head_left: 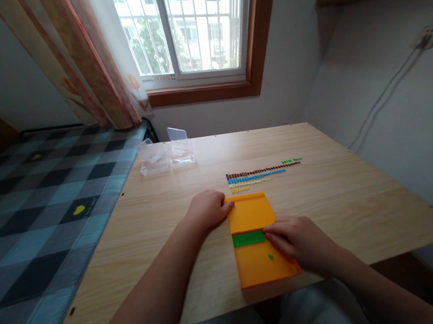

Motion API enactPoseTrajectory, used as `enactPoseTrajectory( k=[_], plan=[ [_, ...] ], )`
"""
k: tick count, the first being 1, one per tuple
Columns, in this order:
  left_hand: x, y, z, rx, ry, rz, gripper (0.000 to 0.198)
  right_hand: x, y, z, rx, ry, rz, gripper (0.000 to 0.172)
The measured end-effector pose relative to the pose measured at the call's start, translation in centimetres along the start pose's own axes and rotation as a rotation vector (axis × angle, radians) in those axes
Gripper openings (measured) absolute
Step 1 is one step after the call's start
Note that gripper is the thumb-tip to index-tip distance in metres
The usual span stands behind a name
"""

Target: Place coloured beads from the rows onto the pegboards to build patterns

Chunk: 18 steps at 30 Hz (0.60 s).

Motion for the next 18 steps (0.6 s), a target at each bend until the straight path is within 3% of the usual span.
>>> enactPoseTrajectory(
  k=[9, 18],
  plan=[
    [-0.1, -0.2, 0.0, -0.006, -0.002, 0.022, 0.042, 0.4, 1.6, 0.7, 0.103, 0.047, -0.121, 0.027],
    [-0.3, -0.4, -0.2, -0.004, -0.002, 0.021, 0.045, -1.0, 0.2, 2.0, -0.087, 0.090, 0.015, 0.015]
  ],
)
Point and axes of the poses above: each hand's wrist, its own z-axis away from the middle knuckle, its own y-axis out of the back of the hand, x = y × z, the point moved 8 cm from there along -z, towards the middle knuckle, and after that the axes turned 13 degrees about -y, right-handed, at the moved point
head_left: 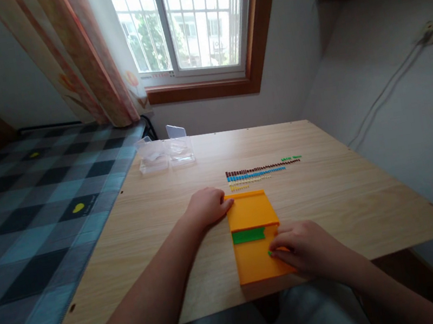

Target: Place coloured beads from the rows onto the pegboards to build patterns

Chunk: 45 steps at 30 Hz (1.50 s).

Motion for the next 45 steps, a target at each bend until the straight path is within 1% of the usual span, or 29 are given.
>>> enactPoseTrajectory(
  k=[2, 5, 9, 14, 19, 24, 30, 38, 45],
  plan=[
    [0.1, 0.1, 0.0, 0.002, -0.003, 0.000, 0.044, -0.5, -0.5, 0.0, -0.033, 0.002, 0.028, 0.013],
    [0.1, 0.2, 0.0, 0.006, -0.002, -0.001, 0.044, -0.8, -0.7, -0.2, -0.033, -0.005, 0.085, 0.013],
    [0.2, 0.2, 0.1, 0.002, -0.003, 0.003, 0.043, -0.9, -0.5, -0.4, -0.008, -0.017, 0.141, 0.015],
    [0.2, 0.3, 0.1, 0.007, -0.001, 0.013, 0.041, -0.1, 0.1, -0.7, 0.024, -0.052, 0.184, 0.016],
    [0.2, 0.3, 0.1, 0.009, 0.006, 0.014, 0.041, 0.5, 0.4, -1.4, 0.073, -0.068, 0.152, 0.020],
    [0.2, 0.3, 0.1, 0.000, 0.005, 0.007, 0.041, 1.3, 0.6, -1.2, 0.169, -0.116, 0.099, 0.023],
    [0.1, 0.1, 0.1, 0.004, 0.009, 0.003, 0.041, 1.1, 0.2, -0.5, 0.145, -0.096, 0.090, 0.023],
    [0.1, 0.0, 0.1, 0.006, 0.000, -0.006, 0.043, 1.5, 0.2, -1.1, 0.159, -0.133, 0.072, 0.024],
    [0.2, 0.2, 0.1, 0.008, -0.001, -0.005, 0.042, 1.7, 0.0, -0.9, 0.152, -0.152, 0.063, 0.023]
  ],
)
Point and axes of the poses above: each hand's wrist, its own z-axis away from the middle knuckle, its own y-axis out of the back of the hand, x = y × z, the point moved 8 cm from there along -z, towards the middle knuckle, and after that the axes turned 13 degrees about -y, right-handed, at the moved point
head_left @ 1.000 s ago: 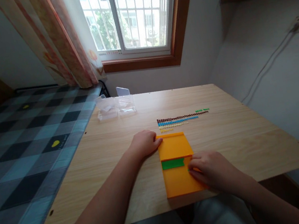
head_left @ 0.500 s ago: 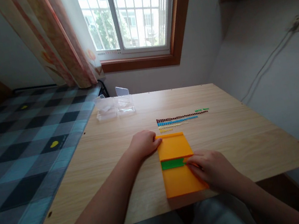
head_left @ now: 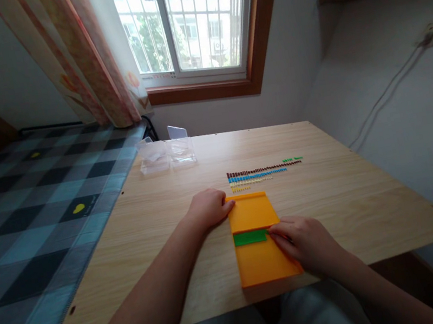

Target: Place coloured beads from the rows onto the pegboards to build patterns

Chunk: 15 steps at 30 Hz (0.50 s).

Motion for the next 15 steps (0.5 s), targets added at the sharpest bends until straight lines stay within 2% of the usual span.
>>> enactPoseTrajectory(
  k=[15],
  plan=[
    [0.15, 0.16, 0.05, -0.003, 0.003, 0.000, 0.041, -0.08, -0.19, -0.19, 0.003, -0.005, 0.004, 0.024]
  ],
)
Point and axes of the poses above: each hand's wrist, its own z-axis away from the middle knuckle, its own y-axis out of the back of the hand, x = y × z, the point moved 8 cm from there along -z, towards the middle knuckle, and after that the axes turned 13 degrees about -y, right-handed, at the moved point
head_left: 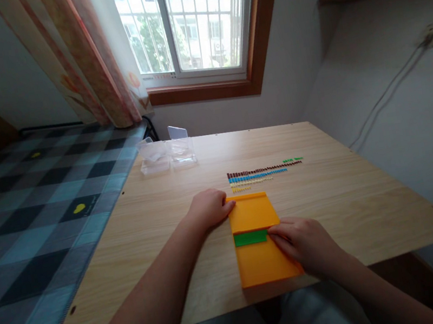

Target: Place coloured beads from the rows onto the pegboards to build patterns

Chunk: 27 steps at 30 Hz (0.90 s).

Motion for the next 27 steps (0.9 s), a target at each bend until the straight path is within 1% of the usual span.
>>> enactPoseTrajectory(
  k=[12, 18, 21, 23, 24, 26, 27],
  plan=[
    [-0.1, -0.2, -0.1, 0.004, -0.001, 0.002, 0.042, 0.0, 0.0, -0.2, -0.029, -0.016, 0.053, 0.023],
    [0.0, 0.2, 0.0, -0.002, 0.003, 0.007, 0.041, -0.4, 0.0, -0.4, -0.014, -0.010, 0.055, 0.024],
    [0.0, 0.3, 0.1, -0.006, 0.009, 0.006, 0.041, -0.3, 0.3, 0.1, 0.012, 0.005, 0.032, 0.024],
    [-0.2, 0.2, 0.1, -0.004, 0.015, 0.004, 0.042, 0.1, 1.2, 0.6, 0.073, 0.030, -0.024, 0.025],
    [-0.3, 0.2, 0.1, -0.002, 0.018, 0.003, 0.042, 0.6, 2.0, 0.7, 0.121, 0.042, -0.059, 0.026],
    [-0.4, 0.1, 0.0, 0.004, 0.027, 0.000, 0.046, 2.4, 4.3, 0.3, 0.243, 0.037, -0.111, 0.027],
    [-0.5, 0.0, -0.1, 0.007, 0.033, -0.001, 0.049, 3.6, 5.7, -0.3, 0.311, 0.010, -0.114, 0.028]
  ],
)
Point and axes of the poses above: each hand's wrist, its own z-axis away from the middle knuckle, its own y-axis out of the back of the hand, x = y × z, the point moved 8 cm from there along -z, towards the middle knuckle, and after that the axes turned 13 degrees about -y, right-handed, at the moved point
